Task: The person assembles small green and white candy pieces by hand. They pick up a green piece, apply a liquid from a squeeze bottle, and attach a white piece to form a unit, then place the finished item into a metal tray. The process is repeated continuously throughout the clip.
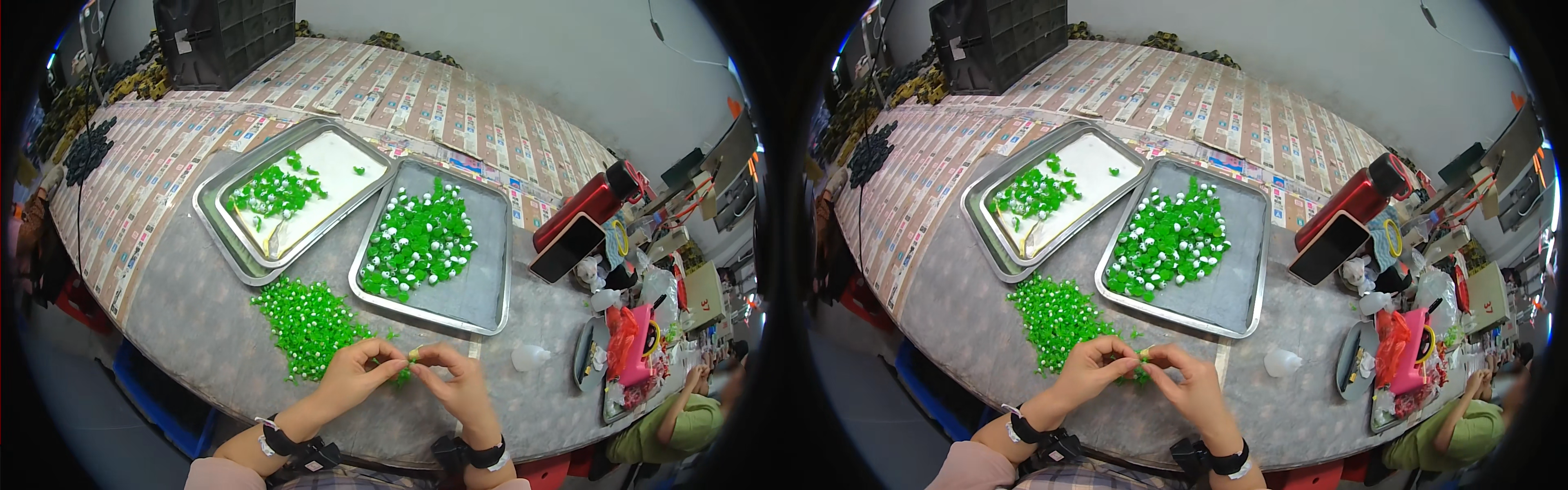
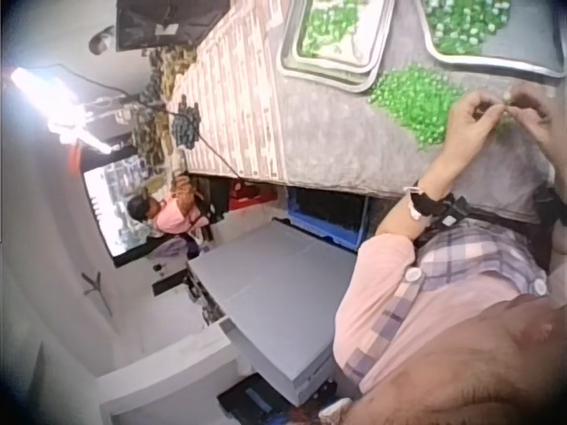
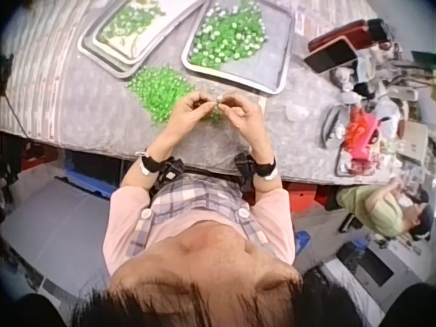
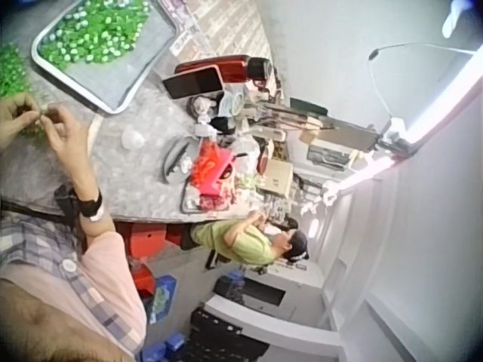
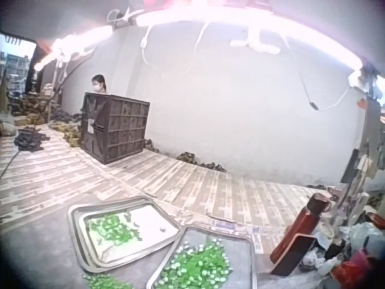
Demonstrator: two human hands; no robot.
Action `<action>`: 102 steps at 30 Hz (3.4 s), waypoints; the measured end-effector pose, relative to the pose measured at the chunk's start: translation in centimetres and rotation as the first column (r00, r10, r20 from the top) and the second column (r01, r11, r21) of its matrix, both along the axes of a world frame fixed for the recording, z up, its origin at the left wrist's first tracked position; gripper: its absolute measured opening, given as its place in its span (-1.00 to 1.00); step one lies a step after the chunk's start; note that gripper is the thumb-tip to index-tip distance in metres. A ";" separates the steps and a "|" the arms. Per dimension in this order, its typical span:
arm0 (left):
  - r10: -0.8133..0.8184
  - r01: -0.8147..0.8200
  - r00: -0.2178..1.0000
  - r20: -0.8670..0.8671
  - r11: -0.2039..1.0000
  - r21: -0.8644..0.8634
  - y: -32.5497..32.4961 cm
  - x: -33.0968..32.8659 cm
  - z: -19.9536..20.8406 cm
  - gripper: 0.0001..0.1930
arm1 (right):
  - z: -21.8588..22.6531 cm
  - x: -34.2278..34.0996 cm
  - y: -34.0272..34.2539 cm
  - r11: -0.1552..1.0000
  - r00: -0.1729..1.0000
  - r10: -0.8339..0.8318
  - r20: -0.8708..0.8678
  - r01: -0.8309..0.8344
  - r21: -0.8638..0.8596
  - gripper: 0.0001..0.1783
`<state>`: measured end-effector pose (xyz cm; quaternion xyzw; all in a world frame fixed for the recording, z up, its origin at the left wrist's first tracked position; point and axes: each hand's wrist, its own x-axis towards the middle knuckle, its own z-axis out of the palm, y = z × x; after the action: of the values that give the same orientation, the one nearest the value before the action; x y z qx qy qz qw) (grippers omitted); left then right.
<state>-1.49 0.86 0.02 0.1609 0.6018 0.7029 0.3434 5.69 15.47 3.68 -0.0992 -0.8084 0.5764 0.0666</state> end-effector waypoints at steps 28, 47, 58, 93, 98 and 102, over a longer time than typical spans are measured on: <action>-0.046 -0.165 0.834 0.551 0.931 0.327 0.1 -0.1 0.3 -0.86 | 2.1 8.3 9.1 0.563 0.432 -0.715 -0.549 0.822 -0.087 -0.71; -0.105 -0.081 0.846 0.523 0.944 0.319 -0.5 -0.3 0.1 -0.83 | 2.1 3.3 4.3 0.870 0.742 -0.470 -0.479 0.481 -0.109 -0.37; -0.110 -0.098 0.824 0.556 0.939 0.331 -0.5 -0.4 -0.1 -0.86 | 1.7 1.0 -0.2 0.826 0.642 -0.486 -0.594 0.559 -0.071 -0.31; -0.104 -0.083 0.819 0.564 0.952 0.296 -0.6 -0.5 -0.1 -0.90 | 1.4 0.8 -0.5 0.840 0.696 -0.407 -0.592 0.540 0.058 -0.37; -0.084 -0.097 0.828 0.554 0.952 0.290 -0.6 -0.5 0.1 -0.91 | 1.0 1.1 0.2 0.873 0.692 -0.356 -0.628 0.486 0.042 -0.46; 0.015 -0.140 0.914 0.406 0.949 0.281 -0.3 -0.2 0.2 -0.91 | 1.5 0.8 -0.5 0.814 0.625 -0.462 -0.629 0.581 -0.020 -0.36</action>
<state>-1.73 0.55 0.23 0.0409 0.4097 0.8182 0.4013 6.48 14.94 5.17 -0.1331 -0.7283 0.4540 0.4957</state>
